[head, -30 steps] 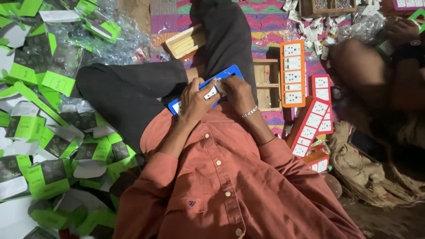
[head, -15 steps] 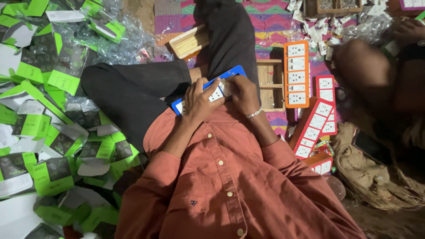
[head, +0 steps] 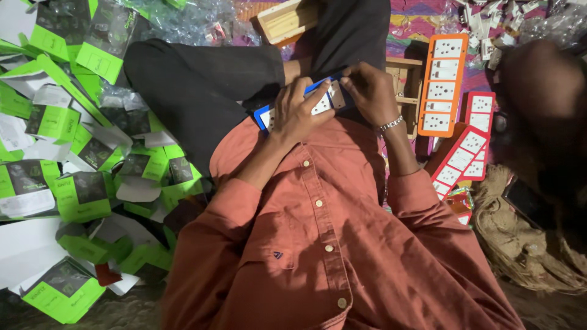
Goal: The person sits on a mat and assembles white electrical socket modules into a blue plastic frame. They pick up each socket, align it into a slot, and press it into place, repeating the process for multiple modules. The person occasionally rotates the frame to access different slots.
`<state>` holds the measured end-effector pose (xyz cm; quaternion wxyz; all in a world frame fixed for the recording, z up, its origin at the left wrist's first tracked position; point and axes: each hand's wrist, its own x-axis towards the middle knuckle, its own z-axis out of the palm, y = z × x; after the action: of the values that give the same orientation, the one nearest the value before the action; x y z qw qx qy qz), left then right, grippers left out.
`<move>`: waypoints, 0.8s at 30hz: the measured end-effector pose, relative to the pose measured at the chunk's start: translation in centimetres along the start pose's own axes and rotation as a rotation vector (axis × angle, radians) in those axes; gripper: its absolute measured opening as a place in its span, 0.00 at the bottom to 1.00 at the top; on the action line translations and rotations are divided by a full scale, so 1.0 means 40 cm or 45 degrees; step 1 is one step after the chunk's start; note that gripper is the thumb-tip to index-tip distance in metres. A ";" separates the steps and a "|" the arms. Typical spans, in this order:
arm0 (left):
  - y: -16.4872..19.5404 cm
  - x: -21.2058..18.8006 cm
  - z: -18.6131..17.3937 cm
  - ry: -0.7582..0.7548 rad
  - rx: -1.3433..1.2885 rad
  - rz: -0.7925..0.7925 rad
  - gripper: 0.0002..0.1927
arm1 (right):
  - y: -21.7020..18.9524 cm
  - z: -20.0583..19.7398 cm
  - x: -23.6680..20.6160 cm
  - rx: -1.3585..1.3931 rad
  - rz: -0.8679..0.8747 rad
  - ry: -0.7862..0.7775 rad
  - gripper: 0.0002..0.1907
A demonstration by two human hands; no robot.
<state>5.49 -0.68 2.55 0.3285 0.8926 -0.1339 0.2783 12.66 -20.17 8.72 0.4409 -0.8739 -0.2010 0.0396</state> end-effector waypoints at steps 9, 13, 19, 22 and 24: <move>-0.003 0.001 0.007 -0.027 -0.002 -0.020 0.31 | -0.048 -0.008 0.023 -0.134 -0.266 -0.070 0.07; -0.004 0.000 0.008 -0.052 0.003 -0.027 0.32 | -0.062 -0.001 0.028 -0.197 -0.303 -0.090 0.05; -0.005 -0.002 0.014 -0.099 0.041 -0.047 0.29 | -0.058 0.015 0.039 -0.341 -0.404 -0.107 0.04; -0.001 0.001 0.014 -0.082 0.029 -0.049 0.28 | -0.046 0.024 0.038 -0.388 -0.433 -0.099 0.06; 0.002 0.004 0.011 -0.102 0.033 -0.073 0.27 | -0.038 0.029 0.034 -0.419 -0.455 -0.079 0.04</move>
<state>5.77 -1.04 2.39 0.3191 0.9106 -0.1178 0.2348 13.16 -17.98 9.36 0.2863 -0.8827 -0.3698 -0.0454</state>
